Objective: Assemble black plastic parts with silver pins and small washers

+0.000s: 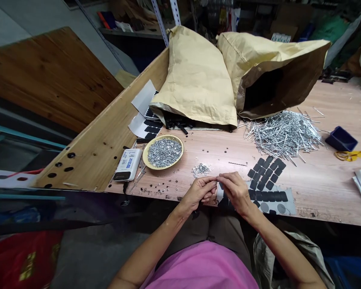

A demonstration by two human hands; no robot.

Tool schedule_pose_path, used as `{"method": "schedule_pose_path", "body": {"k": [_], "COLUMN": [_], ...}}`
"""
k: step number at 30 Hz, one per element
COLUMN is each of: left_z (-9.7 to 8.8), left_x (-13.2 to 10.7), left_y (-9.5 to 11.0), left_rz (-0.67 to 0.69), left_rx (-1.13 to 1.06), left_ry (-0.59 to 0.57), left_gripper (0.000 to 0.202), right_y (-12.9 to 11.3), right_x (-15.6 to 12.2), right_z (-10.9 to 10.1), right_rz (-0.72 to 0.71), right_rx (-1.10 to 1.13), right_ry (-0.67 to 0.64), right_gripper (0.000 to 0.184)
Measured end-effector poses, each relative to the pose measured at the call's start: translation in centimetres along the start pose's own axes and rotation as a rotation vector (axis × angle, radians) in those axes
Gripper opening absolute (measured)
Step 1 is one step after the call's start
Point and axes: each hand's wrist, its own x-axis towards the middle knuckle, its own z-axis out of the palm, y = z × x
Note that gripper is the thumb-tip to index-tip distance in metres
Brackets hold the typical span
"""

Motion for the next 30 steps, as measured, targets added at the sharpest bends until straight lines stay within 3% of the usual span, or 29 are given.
{"method": "schedule_pose_path", "body": {"k": [3, 6, 10, 19, 22, 26, 30], "left_z": [0.0, 0.0, 0.1, 0.7, 0.8, 1.0, 0.9], "left_x": [0.0, 0.1, 0.1, 0.4, 0.4, 0.3, 0.3], "left_y": [-0.3, -0.6, -0.5, -0.8, -0.9, -1.0, -0.7], "left_rz": [0.022, 0.050, 0.069, 0.068, 0.061, 0.001, -0.093], "left_rx": [0.017, 0.021, 0.031, 0.085, 0.088, 0.057, 0.000], "left_ry": [0.035, 0.061, 0.043, 0.075, 0.093, 0.080, 0.034], "left_gripper": [0.052, 0.052, 0.051, 0.053, 0.054, 0.060, 0.063], "right_y": [-0.3, -0.3, -0.4, -0.3, -0.3, 0.1, 0.8], "right_x": [-0.3, -0.4, -0.3, -0.8, -1.2, -2.1, -2.4], "right_z": [0.9, 1.7, 2.3, 1.9, 1.8, 1.6, 1.1], "right_rz": [0.014, 0.272, 0.573, 0.719, 0.670, 0.377, 0.118], "right_rx": [0.026, 0.210, 0.470, 0.573, 0.470, 0.151, -0.059], "right_ry": [0.078, 0.223, 0.295, 0.282, 0.280, 0.253, 0.171], "right_gripper": [0.016, 0.009, 0.022, 0.036, 0.030, 0.005, 0.013]}}
